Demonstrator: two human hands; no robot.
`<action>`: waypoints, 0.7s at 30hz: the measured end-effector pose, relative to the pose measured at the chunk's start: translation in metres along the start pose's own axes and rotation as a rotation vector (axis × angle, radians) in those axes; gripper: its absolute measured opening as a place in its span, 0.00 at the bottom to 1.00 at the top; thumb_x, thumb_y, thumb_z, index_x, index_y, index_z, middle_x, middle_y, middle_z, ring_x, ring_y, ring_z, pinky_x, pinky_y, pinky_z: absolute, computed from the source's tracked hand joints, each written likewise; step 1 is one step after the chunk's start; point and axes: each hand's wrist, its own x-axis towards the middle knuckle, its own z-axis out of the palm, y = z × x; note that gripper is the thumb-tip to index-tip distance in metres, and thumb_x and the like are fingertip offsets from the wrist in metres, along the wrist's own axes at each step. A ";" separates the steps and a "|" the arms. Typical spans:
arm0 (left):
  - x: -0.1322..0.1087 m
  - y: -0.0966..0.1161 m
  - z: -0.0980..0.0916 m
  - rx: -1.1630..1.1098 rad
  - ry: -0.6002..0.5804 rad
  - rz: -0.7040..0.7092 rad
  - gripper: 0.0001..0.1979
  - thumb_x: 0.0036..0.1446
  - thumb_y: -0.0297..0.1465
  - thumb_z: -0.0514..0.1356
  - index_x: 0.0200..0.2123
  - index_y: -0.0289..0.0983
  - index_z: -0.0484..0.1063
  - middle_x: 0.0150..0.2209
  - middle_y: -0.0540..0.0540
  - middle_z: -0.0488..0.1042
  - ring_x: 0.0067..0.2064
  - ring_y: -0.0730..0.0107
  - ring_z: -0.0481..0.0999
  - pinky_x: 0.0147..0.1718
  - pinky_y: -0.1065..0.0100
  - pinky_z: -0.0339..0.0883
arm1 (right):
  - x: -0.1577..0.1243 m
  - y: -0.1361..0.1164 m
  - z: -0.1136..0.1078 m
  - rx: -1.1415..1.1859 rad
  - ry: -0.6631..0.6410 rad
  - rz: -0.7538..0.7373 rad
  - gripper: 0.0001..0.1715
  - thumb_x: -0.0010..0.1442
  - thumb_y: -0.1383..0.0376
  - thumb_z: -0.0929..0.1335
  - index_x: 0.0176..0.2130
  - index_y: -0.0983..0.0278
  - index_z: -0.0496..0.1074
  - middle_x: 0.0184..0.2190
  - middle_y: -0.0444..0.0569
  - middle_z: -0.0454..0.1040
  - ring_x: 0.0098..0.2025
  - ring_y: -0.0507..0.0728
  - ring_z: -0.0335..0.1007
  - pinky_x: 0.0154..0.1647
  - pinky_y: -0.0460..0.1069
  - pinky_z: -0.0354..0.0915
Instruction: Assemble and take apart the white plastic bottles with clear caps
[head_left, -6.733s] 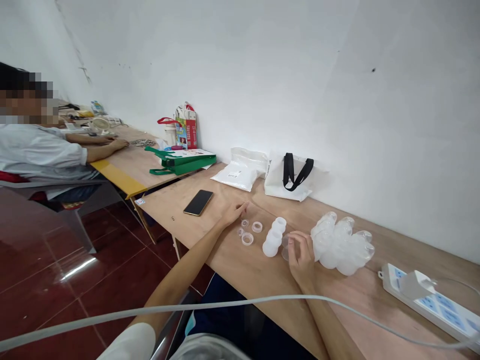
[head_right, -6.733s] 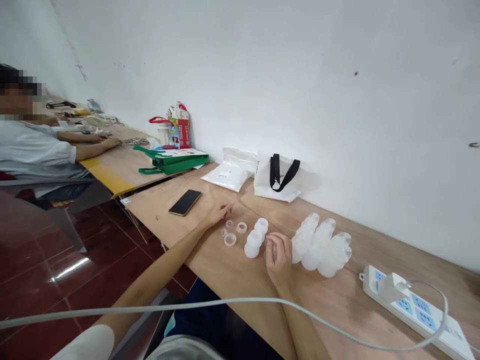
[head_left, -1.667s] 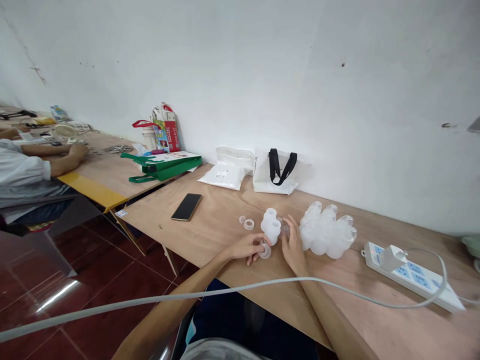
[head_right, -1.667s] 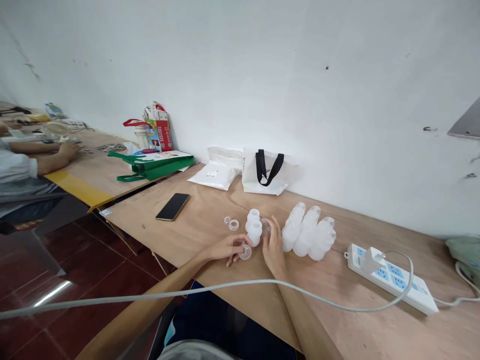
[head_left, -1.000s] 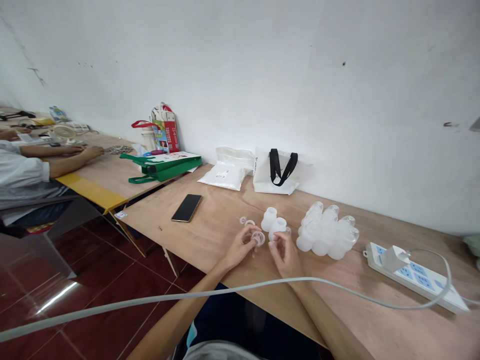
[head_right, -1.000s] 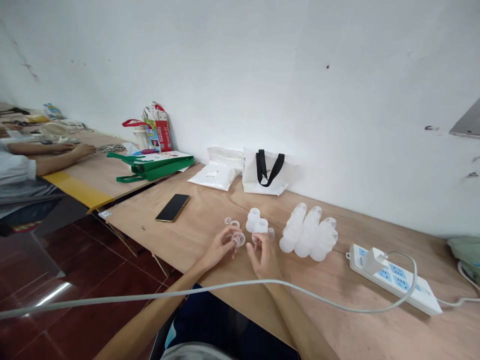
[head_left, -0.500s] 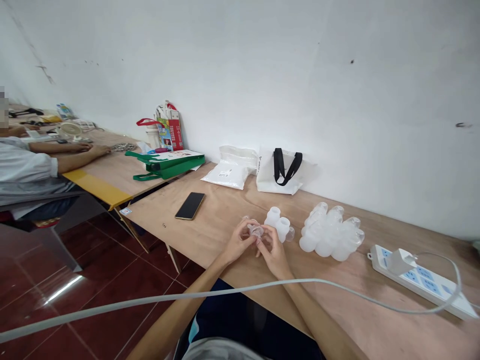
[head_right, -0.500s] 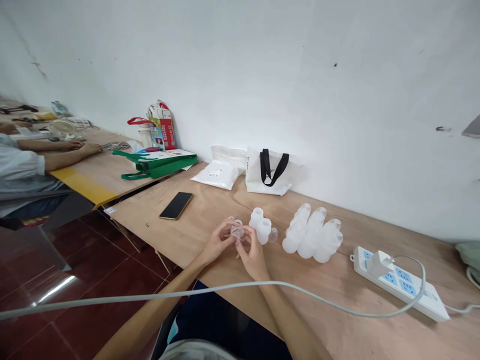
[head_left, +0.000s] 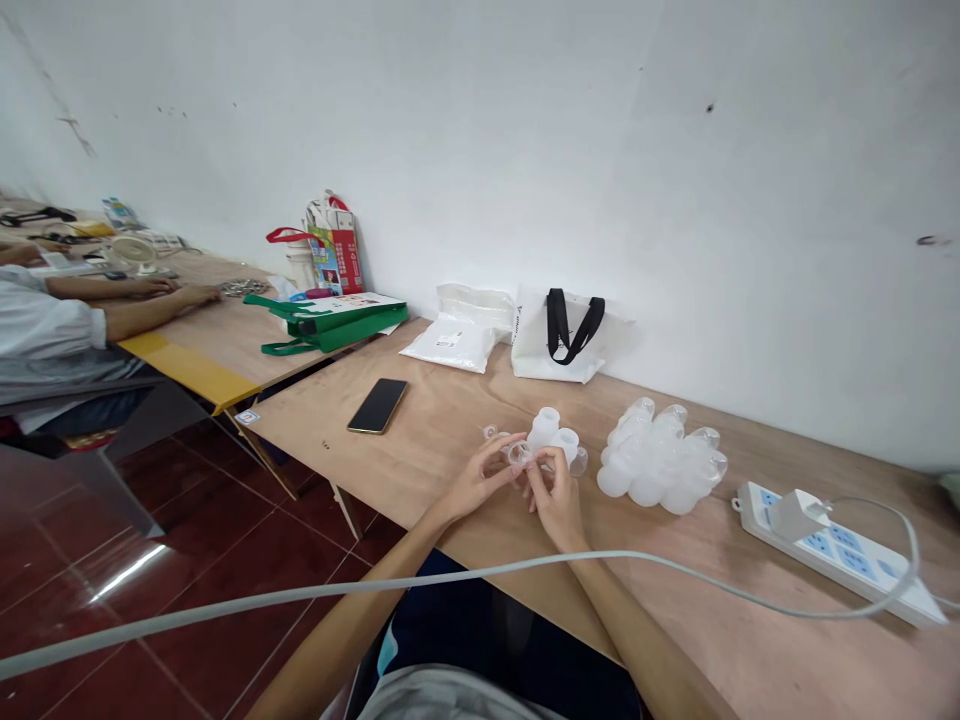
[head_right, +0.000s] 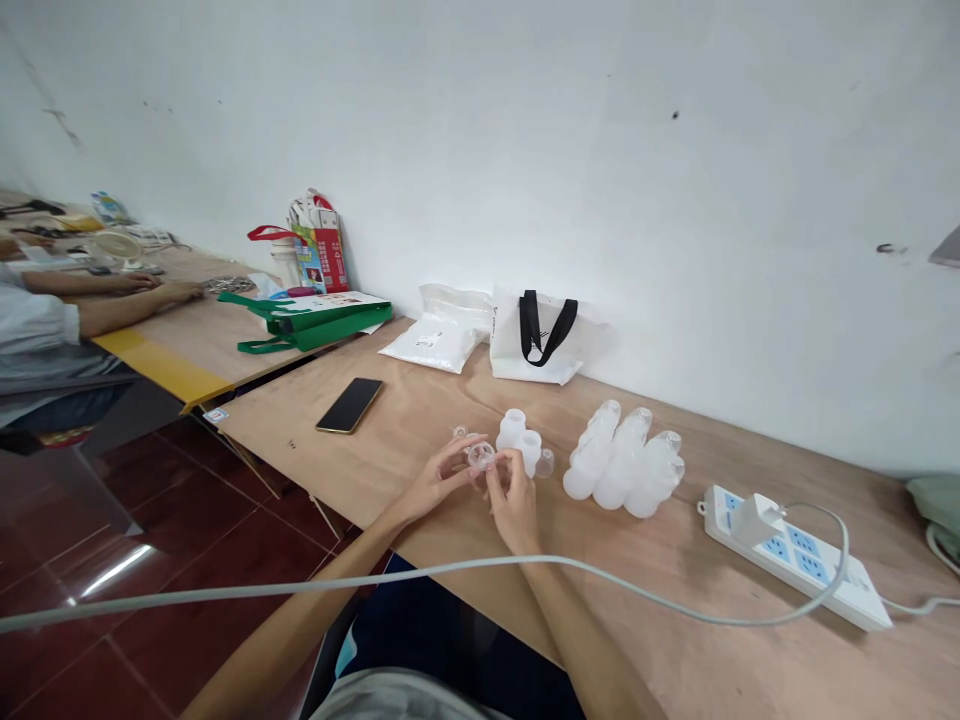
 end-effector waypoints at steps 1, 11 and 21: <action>0.000 0.001 0.000 -0.001 -0.001 -0.003 0.26 0.63 0.41 0.64 0.62 0.43 0.70 0.56 0.40 0.69 0.52 0.60 0.74 0.52 0.60 0.73 | 0.000 -0.001 -0.001 -0.015 -0.004 -0.005 0.14 0.68 0.49 0.65 0.42 0.56 0.62 0.29 0.43 0.74 0.21 0.53 0.70 0.14 0.46 0.62; 0.000 -0.003 0.001 0.175 0.024 0.128 0.21 0.69 0.42 0.56 0.61 0.44 0.72 0.53 0.40 0.66 0.54 0.60 0.70 0.50 0.60 0.75 | 0.000 -0.002 -0.001 0.011 -0.008 0.034 0.17 0.64 0.49 0.67 0.36 0.58 0.62 0.21 0.39 0.70 0.18 0.52 0.68 0.14 0.45 0.65; -0.006 0.005 0.004 0.295 0.017 0.204 0.18 0.69 0.40 0.56 0.58 0.42 0.74 0.52 0.40 0.65 0.55 0.59 0.70 0.50 0.58 0.75 | 0.003 0.003 -0.001 0.198 -0.008 0.007 0.19 0.61 0.49 0.72 0.35 0.58 0.64 0.40 0.49 0.75 0.38 0.59 0.78 0.19 0.49 0.76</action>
